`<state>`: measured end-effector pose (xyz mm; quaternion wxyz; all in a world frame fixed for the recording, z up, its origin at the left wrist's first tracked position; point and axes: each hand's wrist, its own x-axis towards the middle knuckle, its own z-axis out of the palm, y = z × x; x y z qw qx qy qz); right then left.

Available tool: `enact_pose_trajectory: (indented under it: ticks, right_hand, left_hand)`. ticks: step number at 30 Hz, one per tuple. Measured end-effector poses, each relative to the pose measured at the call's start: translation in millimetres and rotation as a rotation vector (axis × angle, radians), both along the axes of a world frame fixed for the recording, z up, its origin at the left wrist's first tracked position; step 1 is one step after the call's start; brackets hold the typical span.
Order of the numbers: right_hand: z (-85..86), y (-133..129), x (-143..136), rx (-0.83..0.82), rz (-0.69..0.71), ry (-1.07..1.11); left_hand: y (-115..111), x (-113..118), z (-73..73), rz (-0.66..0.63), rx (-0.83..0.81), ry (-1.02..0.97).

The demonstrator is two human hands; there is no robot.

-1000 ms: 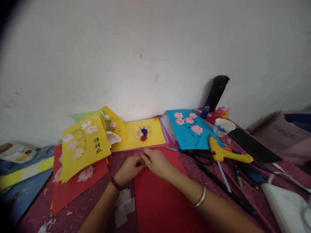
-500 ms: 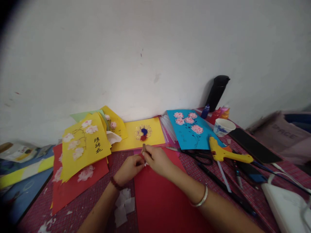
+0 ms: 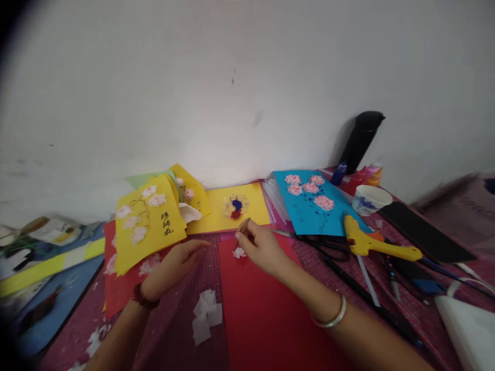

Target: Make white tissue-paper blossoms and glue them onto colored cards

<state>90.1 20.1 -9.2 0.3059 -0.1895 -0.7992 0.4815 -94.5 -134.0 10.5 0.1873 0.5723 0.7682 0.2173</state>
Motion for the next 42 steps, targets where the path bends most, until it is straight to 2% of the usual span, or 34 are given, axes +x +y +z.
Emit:
enact_pose_trajectory:
  ticks: [3, 7, 10, 13, 16, 22, 25, 28, 30, 33, 36, 42]
  right_hand:
    - [1.6, -3, 2, -0.034, 0.057, 0.026]
    - [4.8, -5, 6, -0.051, 0.111, 0.025]
    - [8.8, -4, 9, -0.021, 0.109, 0.017]
    - [15.4, -2, 9, 0.014, 0.108, -0.001]
    - [24.3, -5, 8, 0.036, 0.153, -0.029]
    - [32.2, -25, 20, 0.081, 0.212, -0.049]
    - [26.3, -39, 35, 0.029, 0.220, -0.017]
    - [18.9, -54, 54, -0.113, 0.224, 0.034]
    - [14.8, -63, 68, -0.213, 0.208, 0.083]
    - [8.1, -77, 89, -0.256, 0.151, 0.154]
    - [-2.1, -85, 106, -0.168, 0.099, 0.141]
    - [-20.3, -89, 115, -0.039, 0.137, 0.015]
  left_hand:
    - [-33, 14, 0.3, 0.013, -0.108, 0.020]
    - [-75, 37, -21.5, 0.000, -0.204, -0.030]
    - [-94, 51, -39.9, 0.084, -0.216, -0.057]
    - [-102, 59, -50.8, 0.213, -0.200, -0.055]
    - [-102, 62, -57.1, 0.266, -0.185, -0.040]
    - [-100, 65, -62.9, 0.190, -0.105, -0.086]
    - [-97, 70, -52.7, 0.218, -0.023, -0.303]
    - [-86, 78, -38.4, 0.253, 0.078, -0.647]
    - [-74, 85, -33.8, 0.277, 0.147, -0.828]
    - [-53, 98, -37.9, 0.284, 0.195, -1.021]
    - [-37, 112, -47.3, 0.296, 0.223, -1.125]
    - [-30, 125, -58.0, 0.364, 0.238, -1.213]
